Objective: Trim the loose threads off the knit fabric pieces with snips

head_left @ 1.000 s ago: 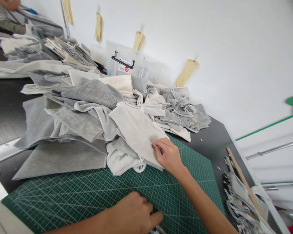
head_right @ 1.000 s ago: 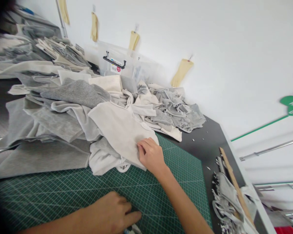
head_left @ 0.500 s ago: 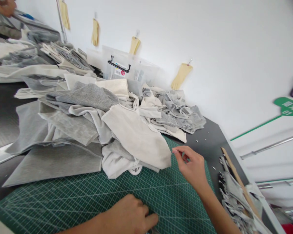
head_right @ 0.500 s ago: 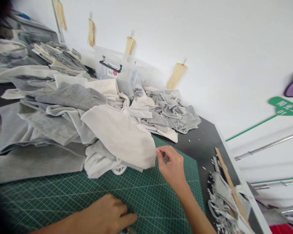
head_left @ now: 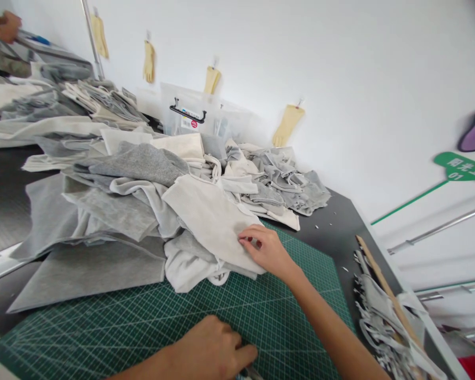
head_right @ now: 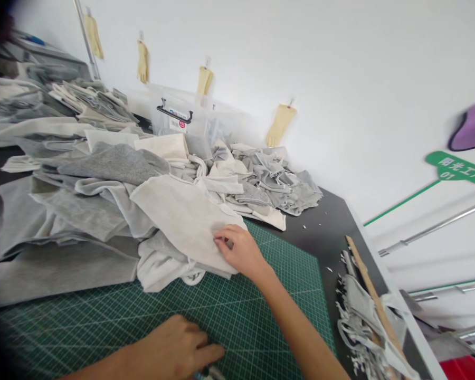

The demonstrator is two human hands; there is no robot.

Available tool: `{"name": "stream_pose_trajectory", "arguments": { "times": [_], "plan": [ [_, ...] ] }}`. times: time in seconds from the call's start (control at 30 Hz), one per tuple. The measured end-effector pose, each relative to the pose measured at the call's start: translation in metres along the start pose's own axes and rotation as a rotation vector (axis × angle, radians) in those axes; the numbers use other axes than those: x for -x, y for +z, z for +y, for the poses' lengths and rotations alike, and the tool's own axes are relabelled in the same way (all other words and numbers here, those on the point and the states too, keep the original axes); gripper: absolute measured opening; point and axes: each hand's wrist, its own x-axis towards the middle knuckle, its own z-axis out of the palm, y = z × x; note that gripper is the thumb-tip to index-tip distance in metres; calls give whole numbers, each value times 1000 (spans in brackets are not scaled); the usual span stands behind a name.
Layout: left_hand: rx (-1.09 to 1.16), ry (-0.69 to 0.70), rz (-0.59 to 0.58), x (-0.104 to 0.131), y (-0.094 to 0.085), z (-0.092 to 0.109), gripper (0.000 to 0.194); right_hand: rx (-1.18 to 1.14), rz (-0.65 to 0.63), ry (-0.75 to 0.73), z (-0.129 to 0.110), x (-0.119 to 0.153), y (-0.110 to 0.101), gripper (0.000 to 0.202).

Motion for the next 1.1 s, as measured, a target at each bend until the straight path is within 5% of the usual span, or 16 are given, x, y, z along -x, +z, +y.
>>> {"name": "stream_pose_trajectory", "arguments": {
  "times": [0.4, 0.7, 0.9, 1.1],
  "plan": [
    [8, 1, 16, 2, 0, 2, 14, 261, -184, -115, -2, -8, 7, 18],
    [-18, 21, 14, 1, 4, -1, 15, 284, -90, -83, 0, 0, 10, 11],
    [-27, 18, 89, 1, 10, -2, 11, 234, 88, 18, -6, 31, -33, 14],
    [-3, 7, 126, 2, 17, -1, 12, 428, 285, 156, 3, 127, -105, 11]
  ]
}}
